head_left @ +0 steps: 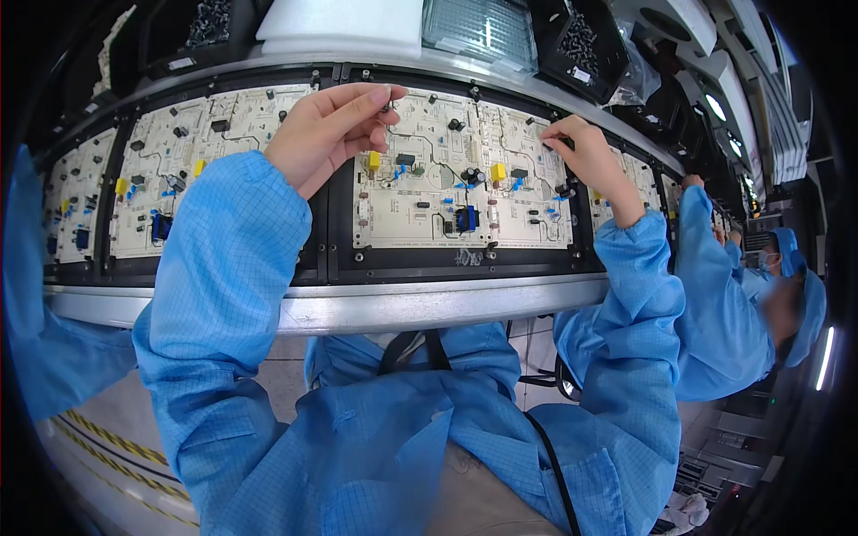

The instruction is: Manual assembly of electronic components onto circuit boards on a factory production line.

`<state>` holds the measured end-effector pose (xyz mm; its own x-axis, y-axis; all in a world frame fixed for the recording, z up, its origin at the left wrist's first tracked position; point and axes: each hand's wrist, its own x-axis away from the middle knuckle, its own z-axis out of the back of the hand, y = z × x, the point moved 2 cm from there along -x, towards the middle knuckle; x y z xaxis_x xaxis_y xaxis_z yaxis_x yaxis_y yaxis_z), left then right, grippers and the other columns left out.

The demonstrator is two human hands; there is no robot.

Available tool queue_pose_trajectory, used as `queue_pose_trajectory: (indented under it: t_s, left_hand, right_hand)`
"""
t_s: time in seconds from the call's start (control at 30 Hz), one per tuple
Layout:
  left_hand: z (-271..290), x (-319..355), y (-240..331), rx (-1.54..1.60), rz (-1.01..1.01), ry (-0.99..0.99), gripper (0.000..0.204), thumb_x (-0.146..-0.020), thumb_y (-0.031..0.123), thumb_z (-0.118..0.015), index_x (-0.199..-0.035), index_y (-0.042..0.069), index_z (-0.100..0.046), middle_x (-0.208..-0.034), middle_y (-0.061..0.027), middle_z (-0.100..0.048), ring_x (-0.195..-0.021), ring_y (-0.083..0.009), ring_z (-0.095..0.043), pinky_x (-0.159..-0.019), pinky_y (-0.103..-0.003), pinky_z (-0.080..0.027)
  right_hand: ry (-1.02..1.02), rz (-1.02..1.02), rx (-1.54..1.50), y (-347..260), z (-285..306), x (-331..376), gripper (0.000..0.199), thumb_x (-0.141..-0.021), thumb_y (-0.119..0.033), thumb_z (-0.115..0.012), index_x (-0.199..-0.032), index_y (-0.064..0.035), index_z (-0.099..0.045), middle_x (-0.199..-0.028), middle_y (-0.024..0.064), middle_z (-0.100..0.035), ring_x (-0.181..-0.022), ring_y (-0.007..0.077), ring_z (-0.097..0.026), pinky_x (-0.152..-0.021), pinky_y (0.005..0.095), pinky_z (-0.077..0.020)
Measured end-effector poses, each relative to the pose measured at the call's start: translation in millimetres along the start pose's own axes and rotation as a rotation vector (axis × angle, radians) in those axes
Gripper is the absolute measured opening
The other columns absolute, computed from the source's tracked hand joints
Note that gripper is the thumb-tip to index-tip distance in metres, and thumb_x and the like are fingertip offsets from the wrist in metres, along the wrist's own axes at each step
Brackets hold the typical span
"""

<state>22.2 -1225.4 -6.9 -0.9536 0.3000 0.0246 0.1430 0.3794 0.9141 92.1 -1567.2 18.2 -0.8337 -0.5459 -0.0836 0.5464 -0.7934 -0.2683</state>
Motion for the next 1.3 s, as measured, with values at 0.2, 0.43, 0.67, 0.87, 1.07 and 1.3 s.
queue_pose_trajectory:
  t_s: [0.2,0.43,0.67,0.87,1.07,1.3]
  left_hand:
    - [-6,-2,2,0.005,0.007,0.003,0.034,-0.091,0.026,-0.058,-0.114,0.001,-0.059,-0.088,-0.0057,-0.061,-0.073,-0.0091,-0.058,-0.075,-0.024,-0.051]
    - [-9,-3,0,0.057,0.019,0.054,0.029,-0.09,0.022,-0.059,-0.11,0.001,-0.059,-0.084,-0.0033,-0.058,-0.07,-0.0083,-0.055,-0.068,-0.022,-0.049]
    - [-16,0,-2,-0.053,0.052,0.052,0.025,-0.089,0.019,-0.06,-0.105,0.0,-0.061,-0.085,-0.004,-0.061,-0.068,-0.0083,-0.055,-0.065,-0.022,-0.048]
    - [-27,3,-2,-0.025,0.059,-0.017,0.025,-0.089,0.011,-0.059,-0.11,-0.002,-0.058,-0.093,-0.0061,-0.062,-0.081,-0.0114,-0.058,-0.077,-0.025,-0.049]
    - [-35,8,5,-0.085,0.064,-0.111,0.024,-0.089,0.009,-0.059,-0.109,-0.002,-0.059,-0.092,-0.0047,-0.062,-0.081,-0.01,-0.058,-0.077,-0.023,-0.048]
    - [-37,1,-4,-0.141,0.088,-0.068,0.023,-0.089,0.009,-0.059,-0.109,-0.002,-0.059,-0.091,-0.0042,-0.062,-0.081,-0.0102,-0.058,-0.077,-0.024,-0.048]
  right_hand:
    - [0.213,-0.035,-0.046,5,-9,16,0.012,-0.079,-0.003,-0.064,-0.091,-0.0014,-0.066,-0.089,0.0112,-0.062,-0.083,0.0253,-0.06,-0.073,0.0302,-0.0466]
    - [-0.113,0.181,0.064,-2,17,-28,0.014,-0.073,-0.009,-0.07,-0.085,-0.0008,-0.067,-0.083,0.0107,-0.065,-0.078,0.0233,-0.061,-0.069,0.031,-0.048]
    - [0.455,-0.042,0.059,40,33,-196,0.023,-0.079,-0.021,-0.067,-0.085,0.0005,-0.064,-0.078,0.0184,-0.064,-0.078,0.0331,-0.063,-0.07,0.0389,-0.0503]
    - [0.458,-0.536,0.234,72,13,-258,0.032,-0.076,-0.024,-0.071,-0.097,-0.0016,-0.065,-0.105,0.021,-0.062,-0.101,0.0366,-0.06,-0.085,0.0424,-0.0501]
    - [0.558,-0.455,0.24,72,17,-271,0.017,-0.077,-0.005,-0.056,-0.089,-0.0005,-0.068,-0.101,0.0229,-0.063,-0.097,0.0389,-0.061,-0.081,0.0426,-0.0512]
    - [0.549,-0.434,0.212,80,15,-267,0.024,-0.078,-0.016,-0.066,-0.088,0.0055,-0.064,-0.098,0.0241,-0.062,-0.097,0.0409,-0.059,-0.083,0.044,-0.0491]
